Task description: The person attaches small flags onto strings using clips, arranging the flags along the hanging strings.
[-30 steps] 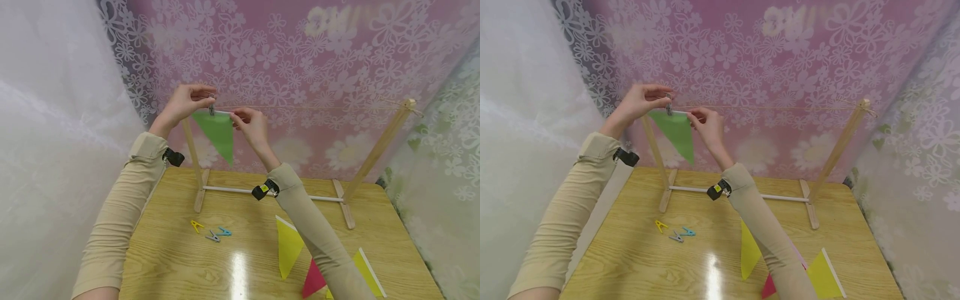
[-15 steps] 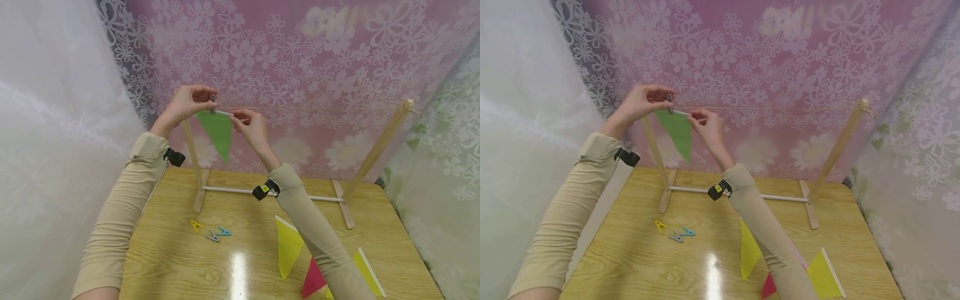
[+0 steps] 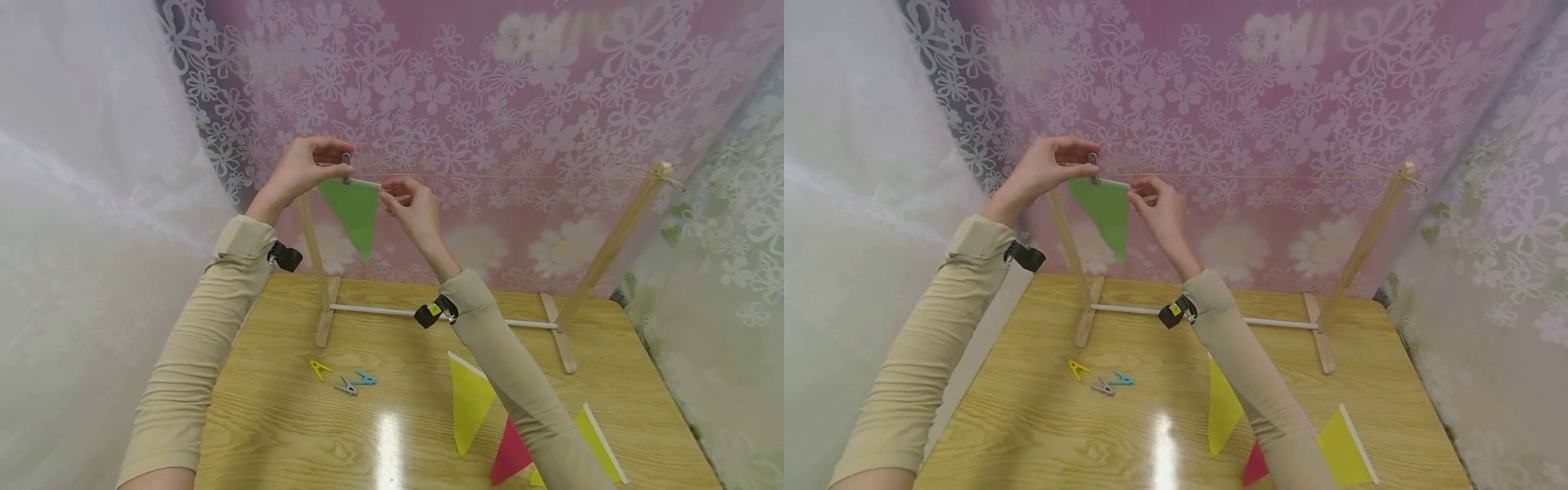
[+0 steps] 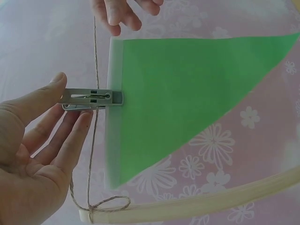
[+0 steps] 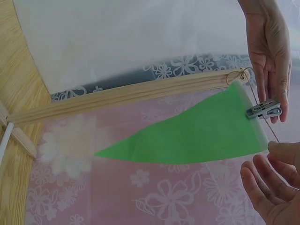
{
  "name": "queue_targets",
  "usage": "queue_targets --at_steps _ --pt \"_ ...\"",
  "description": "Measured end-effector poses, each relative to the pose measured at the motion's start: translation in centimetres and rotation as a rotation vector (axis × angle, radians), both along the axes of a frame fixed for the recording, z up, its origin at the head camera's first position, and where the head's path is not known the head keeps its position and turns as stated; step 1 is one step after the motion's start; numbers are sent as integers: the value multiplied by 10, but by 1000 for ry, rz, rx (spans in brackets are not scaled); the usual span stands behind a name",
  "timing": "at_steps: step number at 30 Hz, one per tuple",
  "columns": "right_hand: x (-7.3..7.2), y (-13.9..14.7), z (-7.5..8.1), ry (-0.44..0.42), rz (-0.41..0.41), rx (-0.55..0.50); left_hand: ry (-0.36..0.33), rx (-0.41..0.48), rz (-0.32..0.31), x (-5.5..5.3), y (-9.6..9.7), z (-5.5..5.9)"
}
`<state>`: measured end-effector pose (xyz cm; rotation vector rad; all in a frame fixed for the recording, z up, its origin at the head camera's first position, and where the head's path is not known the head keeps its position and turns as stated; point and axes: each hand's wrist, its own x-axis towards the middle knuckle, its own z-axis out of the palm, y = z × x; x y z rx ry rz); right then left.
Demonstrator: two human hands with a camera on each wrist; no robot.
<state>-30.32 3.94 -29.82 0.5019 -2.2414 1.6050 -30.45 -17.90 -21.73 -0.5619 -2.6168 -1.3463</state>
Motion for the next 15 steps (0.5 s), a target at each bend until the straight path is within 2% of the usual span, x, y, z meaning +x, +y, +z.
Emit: queue_targets --at_steps 5,15 --pt "0 1 -1 10 1 -11 9 -5 11 -1 0 1" --pt "5 3 -1 31 55 -46 24 17 -15 2 -3 4"
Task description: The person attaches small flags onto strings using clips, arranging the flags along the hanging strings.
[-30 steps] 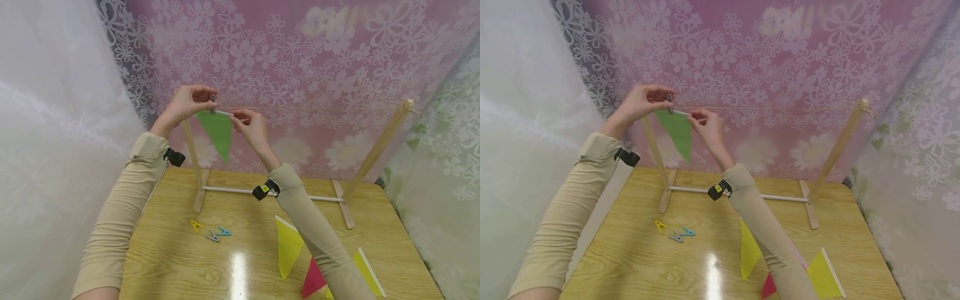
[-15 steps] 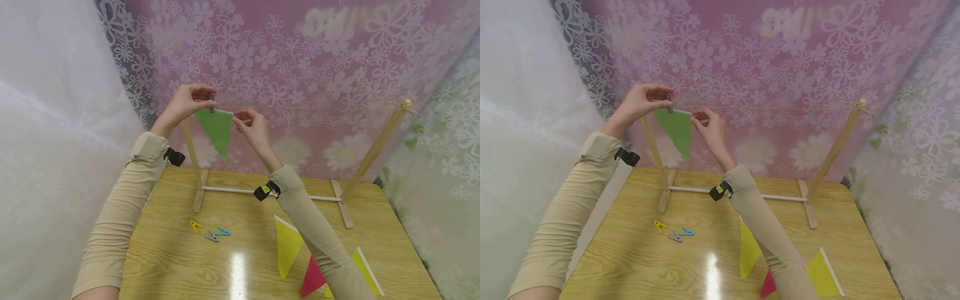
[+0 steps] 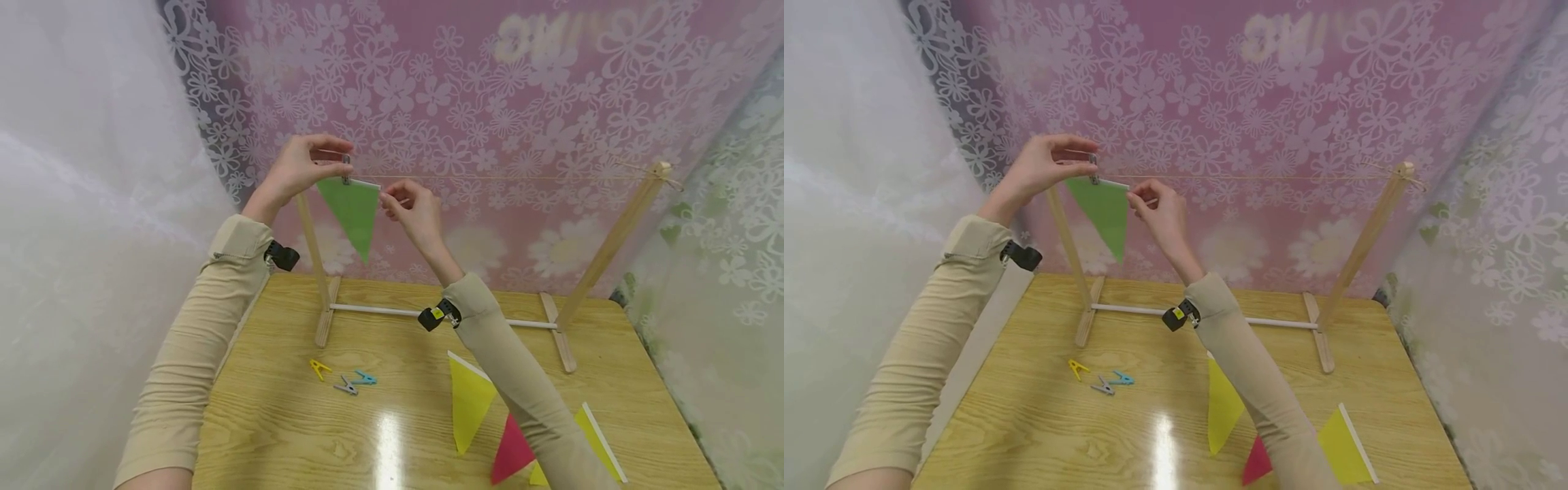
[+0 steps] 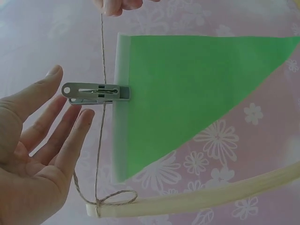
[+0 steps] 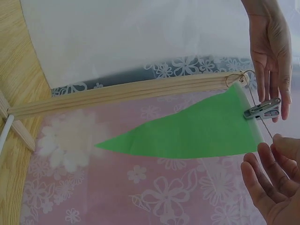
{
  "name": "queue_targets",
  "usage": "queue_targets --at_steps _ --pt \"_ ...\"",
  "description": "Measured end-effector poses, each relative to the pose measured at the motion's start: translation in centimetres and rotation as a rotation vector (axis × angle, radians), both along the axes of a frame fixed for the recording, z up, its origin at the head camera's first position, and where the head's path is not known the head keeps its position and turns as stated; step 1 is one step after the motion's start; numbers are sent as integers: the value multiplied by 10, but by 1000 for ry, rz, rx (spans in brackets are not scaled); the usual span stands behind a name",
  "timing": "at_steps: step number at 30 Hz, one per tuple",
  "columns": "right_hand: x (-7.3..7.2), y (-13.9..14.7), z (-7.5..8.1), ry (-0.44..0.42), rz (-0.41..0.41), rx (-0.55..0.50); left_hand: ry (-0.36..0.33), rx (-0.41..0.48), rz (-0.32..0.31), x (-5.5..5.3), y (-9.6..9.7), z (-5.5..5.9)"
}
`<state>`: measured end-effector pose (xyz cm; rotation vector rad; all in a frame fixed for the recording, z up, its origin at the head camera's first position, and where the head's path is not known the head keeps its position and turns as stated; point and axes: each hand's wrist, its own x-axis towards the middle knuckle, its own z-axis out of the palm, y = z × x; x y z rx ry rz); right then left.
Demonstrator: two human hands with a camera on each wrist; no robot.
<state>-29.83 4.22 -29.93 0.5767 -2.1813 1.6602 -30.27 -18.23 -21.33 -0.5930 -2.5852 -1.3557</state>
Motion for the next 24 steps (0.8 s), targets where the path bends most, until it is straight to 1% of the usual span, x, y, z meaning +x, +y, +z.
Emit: queue_targets --at_steps 4,6,8,9,12,14,17,19,24 --pt "3 2 -1 6 -6 16 1 31 -6 3 -1 2" --pt "4 3 -1 16 -8 24 5 53 9 7 -1 4" --pt "5 5 -3 41 -13 37 43 54 49 12 -1 6" --pt "6 6 -3 51 -14 39 72 50 75 16 -1 7" --pt "7 10 -7 100 -25 48 195 42 148 25 -2 4" --pt "8 14 -10 130 -42 56 269 64 171 32 -3 0" --pt "12 21 -13 167 -72 74 341 112 181 40 -5 -9" --pt "15 28 -16 175 -96 85 367 129 186 44 -7 -18" --pt "22 52 -28 178 -140 96 388 156 187 54 -13 -44"
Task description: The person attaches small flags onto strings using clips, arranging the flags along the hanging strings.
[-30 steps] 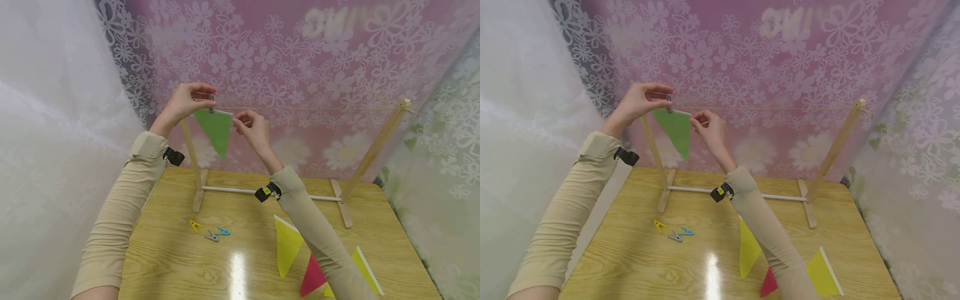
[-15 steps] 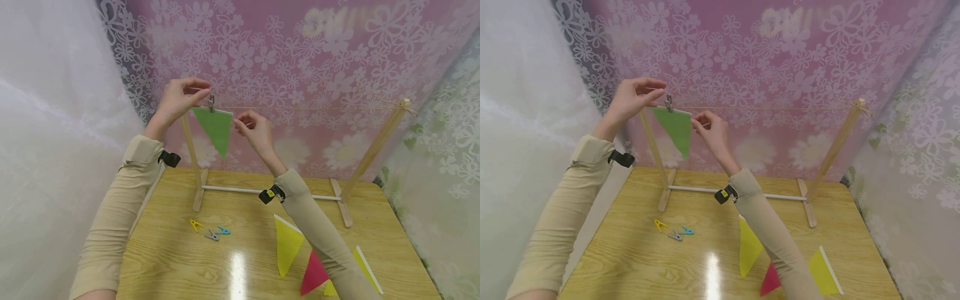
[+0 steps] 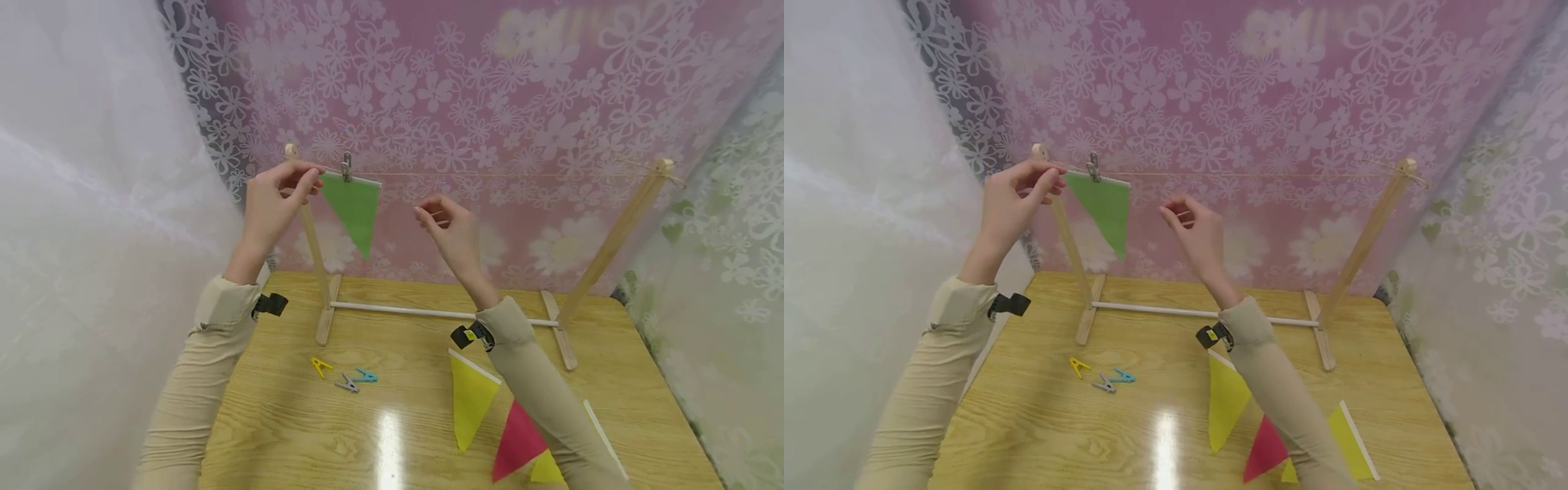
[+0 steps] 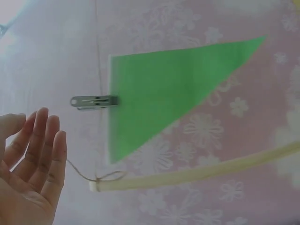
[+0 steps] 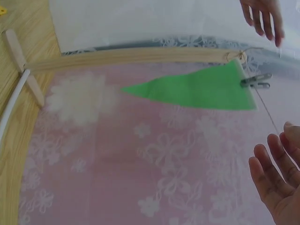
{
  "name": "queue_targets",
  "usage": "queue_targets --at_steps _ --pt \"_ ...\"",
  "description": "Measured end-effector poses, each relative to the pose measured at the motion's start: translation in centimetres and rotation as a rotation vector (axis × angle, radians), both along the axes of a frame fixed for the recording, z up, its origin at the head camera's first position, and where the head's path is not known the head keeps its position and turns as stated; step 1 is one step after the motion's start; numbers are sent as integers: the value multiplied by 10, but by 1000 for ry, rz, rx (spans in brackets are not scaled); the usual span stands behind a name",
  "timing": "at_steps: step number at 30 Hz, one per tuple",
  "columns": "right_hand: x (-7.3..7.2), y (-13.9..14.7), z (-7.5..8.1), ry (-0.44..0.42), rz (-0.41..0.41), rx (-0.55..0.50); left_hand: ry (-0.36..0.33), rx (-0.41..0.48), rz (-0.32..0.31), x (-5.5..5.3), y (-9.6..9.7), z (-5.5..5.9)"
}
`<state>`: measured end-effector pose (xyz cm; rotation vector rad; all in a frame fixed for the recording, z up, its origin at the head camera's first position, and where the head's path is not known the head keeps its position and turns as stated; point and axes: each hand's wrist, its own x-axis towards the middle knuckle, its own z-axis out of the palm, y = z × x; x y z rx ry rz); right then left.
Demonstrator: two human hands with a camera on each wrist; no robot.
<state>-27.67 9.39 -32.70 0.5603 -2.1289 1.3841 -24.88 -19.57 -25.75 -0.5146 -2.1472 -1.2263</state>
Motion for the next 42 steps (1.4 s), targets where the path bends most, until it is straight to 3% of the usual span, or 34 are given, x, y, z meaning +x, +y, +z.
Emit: queue_targets --at_steps 6,13,22,26,30,35,42 --pt "3 34 -26 8 -46 9 -39 26 9 4 -7 -47" --pt "9 73 -61 -46 -98 26 -173 32 17 6 -16 -115" --pt "27 114 -110 -175 -163 111 -326 -104 133 18 -29 -200" --pt "36 132 -141 -230 -184 203 -379 -147 125 26 -33 -235" --pt "48 147 -175 -292 -165 284 -433 -224 79 36 -40 -268" --pt "65 161 -212 -389 -162 363 -538 -329 -5 48 -49 -298" --pt "82 173 -247 -468 -145 422 -659 -412 -89 57 -51 -315"
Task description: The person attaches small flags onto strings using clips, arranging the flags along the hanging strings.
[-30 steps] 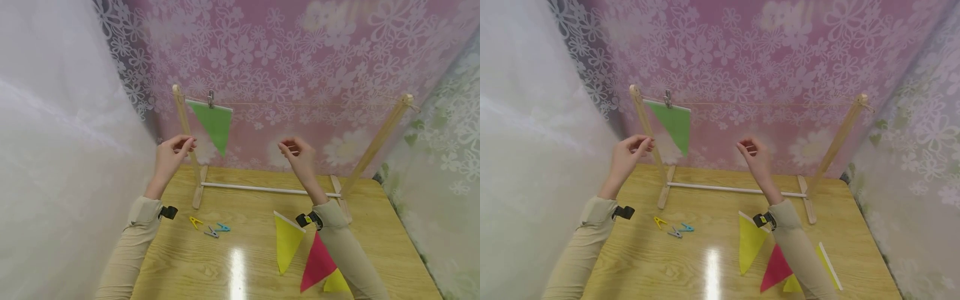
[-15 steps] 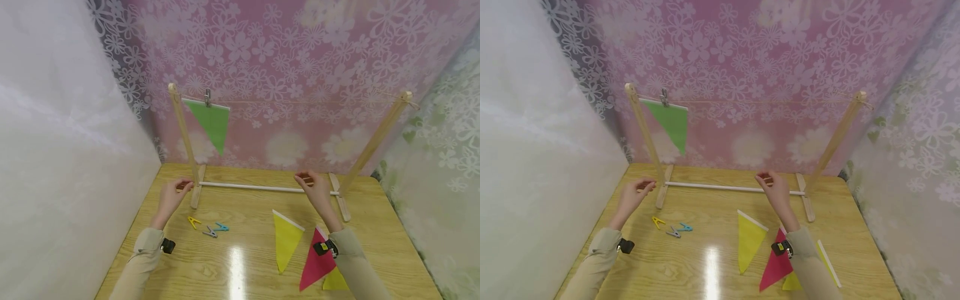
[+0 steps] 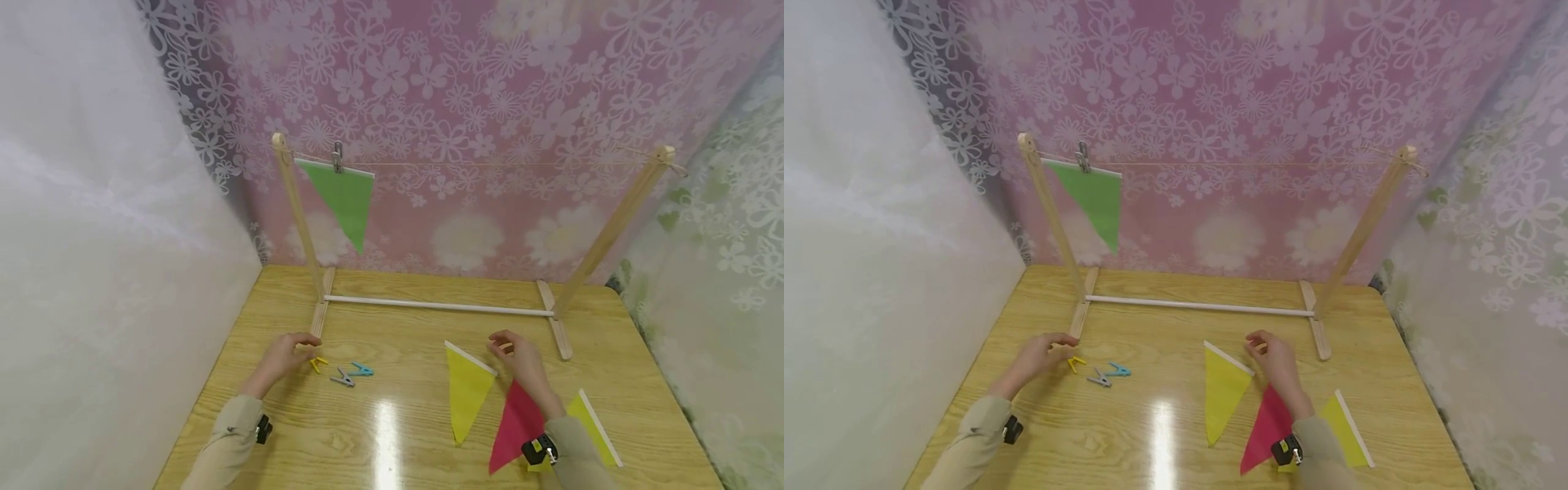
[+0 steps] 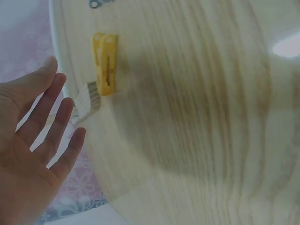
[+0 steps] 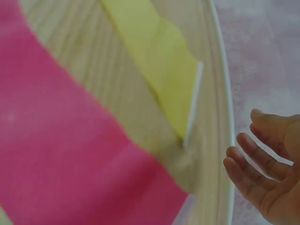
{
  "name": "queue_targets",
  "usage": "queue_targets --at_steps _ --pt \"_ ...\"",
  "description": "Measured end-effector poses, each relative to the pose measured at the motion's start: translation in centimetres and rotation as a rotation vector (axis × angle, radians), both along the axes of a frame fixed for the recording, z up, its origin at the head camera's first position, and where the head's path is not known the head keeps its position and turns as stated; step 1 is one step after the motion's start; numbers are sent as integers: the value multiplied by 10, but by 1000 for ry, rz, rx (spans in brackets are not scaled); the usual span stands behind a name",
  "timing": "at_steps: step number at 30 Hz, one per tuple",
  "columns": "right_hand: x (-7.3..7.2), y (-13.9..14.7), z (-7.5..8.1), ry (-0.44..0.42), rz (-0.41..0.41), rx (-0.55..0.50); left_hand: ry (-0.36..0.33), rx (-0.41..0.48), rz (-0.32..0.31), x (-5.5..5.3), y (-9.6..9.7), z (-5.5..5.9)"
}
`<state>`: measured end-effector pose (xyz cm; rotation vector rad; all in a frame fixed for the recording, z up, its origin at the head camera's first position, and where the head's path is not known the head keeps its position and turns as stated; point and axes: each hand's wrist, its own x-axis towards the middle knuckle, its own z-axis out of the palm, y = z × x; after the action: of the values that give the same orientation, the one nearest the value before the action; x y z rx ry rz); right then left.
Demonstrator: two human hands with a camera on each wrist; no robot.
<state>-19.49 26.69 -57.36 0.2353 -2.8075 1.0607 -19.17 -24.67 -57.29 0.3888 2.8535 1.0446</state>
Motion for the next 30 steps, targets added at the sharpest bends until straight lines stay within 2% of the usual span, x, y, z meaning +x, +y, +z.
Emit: queue_targets --at_steps 3,6,10,13,19,30 --pt "6 4 -10 -39 8 34 -8 -25 -51 1 2 -6" --pt "10 5 -16 -92 14 68 24 -57 -124 1 4 -13" --pt "13 3 -22 -153 32 99 27 -93 -154 2 6 -18" --pt "14 2 -24 -156 35 116 22 -102 -140 4 8 -19" --pt "13 1 -26 -126 31 193 77 -156 -129 6 16 -17" --pt "9 -1 -28 -148 11 273 120 -209 -130 4 24 -18"
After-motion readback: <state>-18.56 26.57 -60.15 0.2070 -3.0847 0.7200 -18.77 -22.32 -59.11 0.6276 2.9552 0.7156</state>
